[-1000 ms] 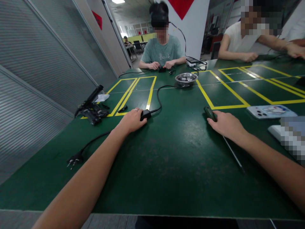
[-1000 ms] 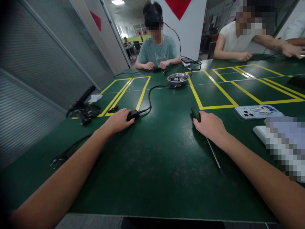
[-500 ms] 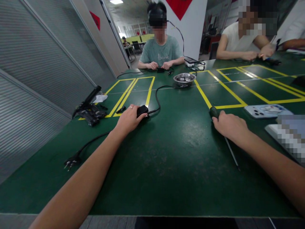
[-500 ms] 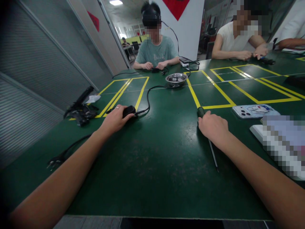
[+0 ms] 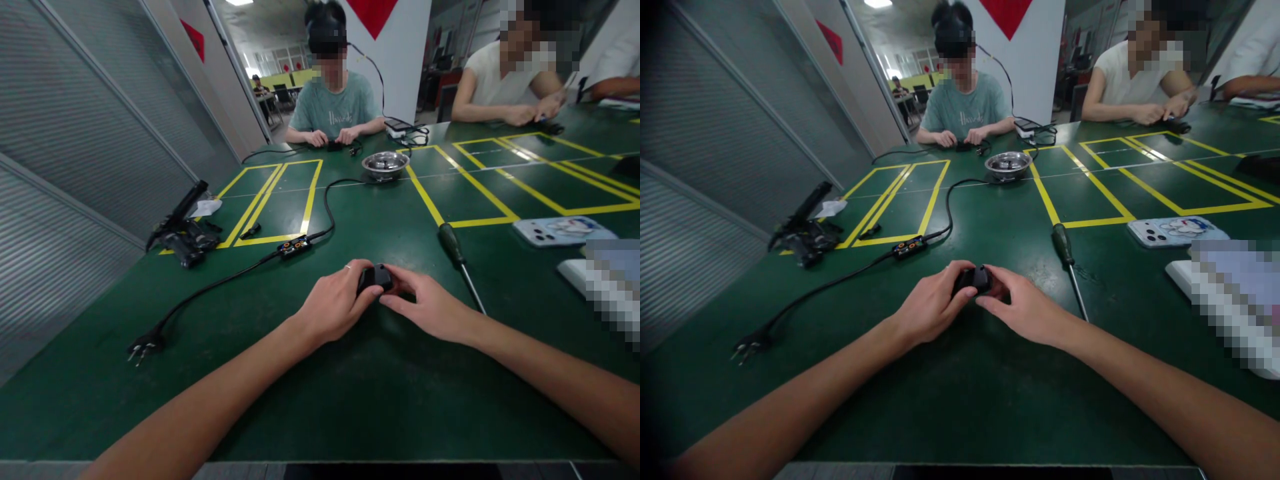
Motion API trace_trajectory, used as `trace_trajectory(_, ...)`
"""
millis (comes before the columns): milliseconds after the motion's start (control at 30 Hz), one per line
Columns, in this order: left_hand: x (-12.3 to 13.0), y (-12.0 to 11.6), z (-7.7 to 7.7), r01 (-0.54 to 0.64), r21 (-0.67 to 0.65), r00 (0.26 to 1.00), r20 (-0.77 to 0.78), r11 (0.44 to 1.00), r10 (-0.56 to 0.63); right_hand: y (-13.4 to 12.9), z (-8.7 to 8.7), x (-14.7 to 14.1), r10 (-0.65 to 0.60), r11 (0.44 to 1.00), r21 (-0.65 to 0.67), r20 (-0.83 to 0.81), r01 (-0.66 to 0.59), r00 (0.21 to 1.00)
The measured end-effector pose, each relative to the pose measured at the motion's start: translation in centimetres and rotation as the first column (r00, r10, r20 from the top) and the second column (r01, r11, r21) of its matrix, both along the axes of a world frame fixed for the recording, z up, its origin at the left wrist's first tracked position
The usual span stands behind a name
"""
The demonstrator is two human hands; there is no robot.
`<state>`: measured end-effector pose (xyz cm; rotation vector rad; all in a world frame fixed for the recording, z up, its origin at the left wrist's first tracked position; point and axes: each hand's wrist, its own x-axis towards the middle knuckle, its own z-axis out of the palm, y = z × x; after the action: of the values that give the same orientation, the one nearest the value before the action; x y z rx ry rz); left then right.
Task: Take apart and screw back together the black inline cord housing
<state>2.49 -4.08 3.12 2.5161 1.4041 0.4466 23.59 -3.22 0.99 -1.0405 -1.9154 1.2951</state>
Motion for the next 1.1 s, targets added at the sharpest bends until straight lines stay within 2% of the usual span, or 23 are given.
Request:
trace_trajectory(233, 0.1, -0.2, -0.1, 0.065, -0.016, 0.998, -0.007, 0.998, -0.065, 0.5, 0.6, 0.0, 0.023, 0.985, -0.167, -0.14, -0.046, 0.99)
trace_trajectory(300, -0.1, 0.2, 0.2, 0.117, 0.022, 0.99, -0.078, 0.993, -0.115, 0.7, 0.6, 0.2, -0.017, 0.983, -0.185, -0.168, -0.015, 0.986)
trace_trajectory(367, -1.1, 1.2, 0.5, 0.123, 0.078, 0.977, -0.182, 0.989, -0.107, 1.2, 0.5, 0.6, -0.089, 0.983, -0.176, -0.197, 0.054, 0.976)
trace_trajectory(467, -4.7, 4.1, 0.9, -0.02, 0.163, 0.966, -0.252, 0.986, 0.061, 2.3, 0.3, 1.8, -0.212, 0.976, -0.111, -0.255, 0.189, 0.943)
trace_trajectory(533, -8.0, 6.3, 0.8, -0.171, 0.226, 0.939, -0.258, 0.959, 0.228, 3.2, 0.2, 2.7, -0.273, 0.962, -0.074, -0.279, 0.263, 0.921)
trace_trajectory(600, -11.0, 8.2, 0.2, -0.359, 0.268, 0.846, -0.312, 0.894, 0.433, 4.0, 0.2, 3.3, -0.325, 0.946, -0.082, -0.275, 0.314, 0.905)
trace_trajectory(633, -12.1, 8.8, -0.2, -0.401, 0.239, 0.824, -0.328, 0.884, 0.462, 4.3, 0.2, 3.5, -0.344, 0.939, -0.104, -0.273, 0.328, 0.899)
trace_trajectory(700, -13.3, 9.5, -1.2, -0.405, 0.134, 0.842, -0.331, 0.905, 0.426, 4.7, 0.2, 3.7, -0.365, 0.929, -0.177, -0.298, 0.325, 0.882)
trace_trajectory(833, -13.2, 9.8, -2.3, -0.338, 0.06, 0.912, -0.223, 0.939, 0.343, 5.1, 0.0, 3.9, -0.367, 0.916, -0.307, -0.388, 0.257, 0.846)
trace_trajectory(967, -12.6, 9.8, -1.8, -0.245, -0.041, 0.961, -0.139, 0.969, 0.237, 5.7, -0.2, 4.3, -0.426, 0.89, -0.348, -0.397, 0.295, 0.813)
trace_trajectory(1100, -11.6, 9.2, -0.9, -0.151, -0.118, 0.982, -0.131, 0.981, 0.135, 6.3, 0.0, 4.7, -0.591, 0.796, -0.441, -0.417, 0.415, 0.69)
